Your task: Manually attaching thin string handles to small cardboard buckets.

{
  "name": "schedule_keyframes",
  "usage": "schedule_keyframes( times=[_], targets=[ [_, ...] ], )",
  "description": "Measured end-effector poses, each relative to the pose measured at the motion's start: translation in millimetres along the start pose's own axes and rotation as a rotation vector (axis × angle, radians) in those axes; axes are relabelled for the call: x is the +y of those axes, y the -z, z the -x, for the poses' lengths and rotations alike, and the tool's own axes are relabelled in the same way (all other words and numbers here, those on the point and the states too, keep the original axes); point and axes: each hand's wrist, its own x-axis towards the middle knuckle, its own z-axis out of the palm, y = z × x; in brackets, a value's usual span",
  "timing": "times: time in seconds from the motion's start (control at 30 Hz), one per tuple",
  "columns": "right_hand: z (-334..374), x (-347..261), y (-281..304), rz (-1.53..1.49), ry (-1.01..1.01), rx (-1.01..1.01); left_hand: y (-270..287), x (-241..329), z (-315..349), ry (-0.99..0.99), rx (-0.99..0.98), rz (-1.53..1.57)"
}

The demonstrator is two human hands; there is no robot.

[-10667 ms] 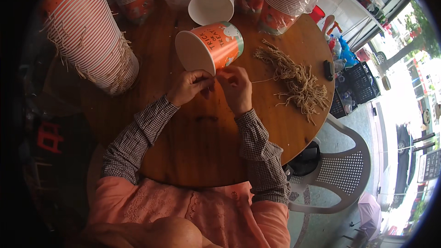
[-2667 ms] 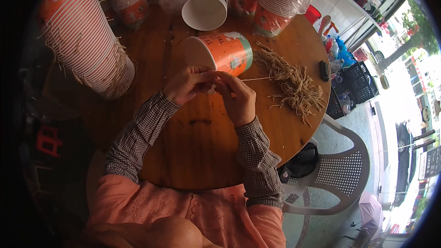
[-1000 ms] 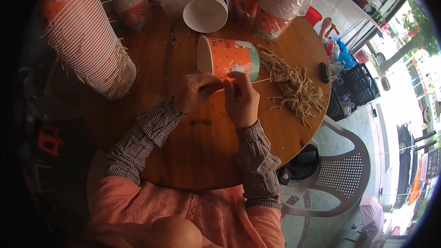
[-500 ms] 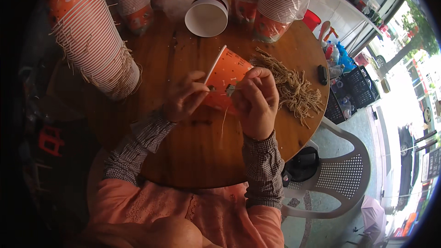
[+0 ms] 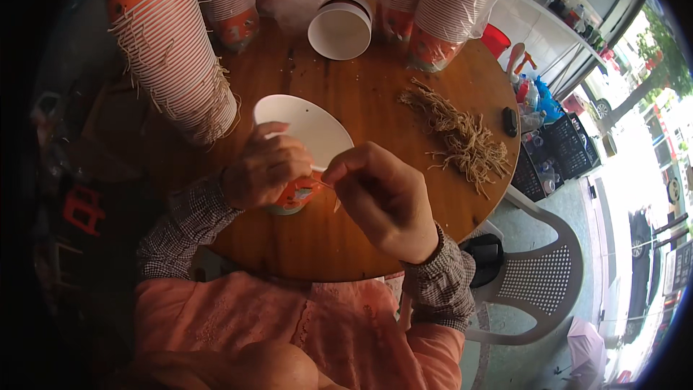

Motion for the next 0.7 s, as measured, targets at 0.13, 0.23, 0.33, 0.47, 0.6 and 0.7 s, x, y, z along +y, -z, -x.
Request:
schedule_keyframes(
  times=[0.13, 0.23, 0.33, 0.47, 0.6, 0.7],
  targets=[
    [8, -12, -1, 0.214, 0.015, -0.009, 2, 26, 12, 0.122, 0.04, 0.237],
    [7, -11, -7, 0.21, 0.096, 0.006, 2, 38, 28, 0.247, 0.097, 0.418],
    [6, -14, -12, 0.112, 0.141, 0.015, 7, 47, 32, 0.296, 0.09, 0.546],
    [0, -1, -15, 0.144, 0.178, -0.03, -4, 55, 37, 0.359, -0.002, 0.769],
    [1, 10, 2, -0.049, -0.061, 0.037, -2, 49, 39, 0.37, -0.082, 0.849],
    [17, 8, 25, -0.208, -0.239, 0.021, 9, 28, 44, 0.317, -0.139, 0.672]
  ],
)
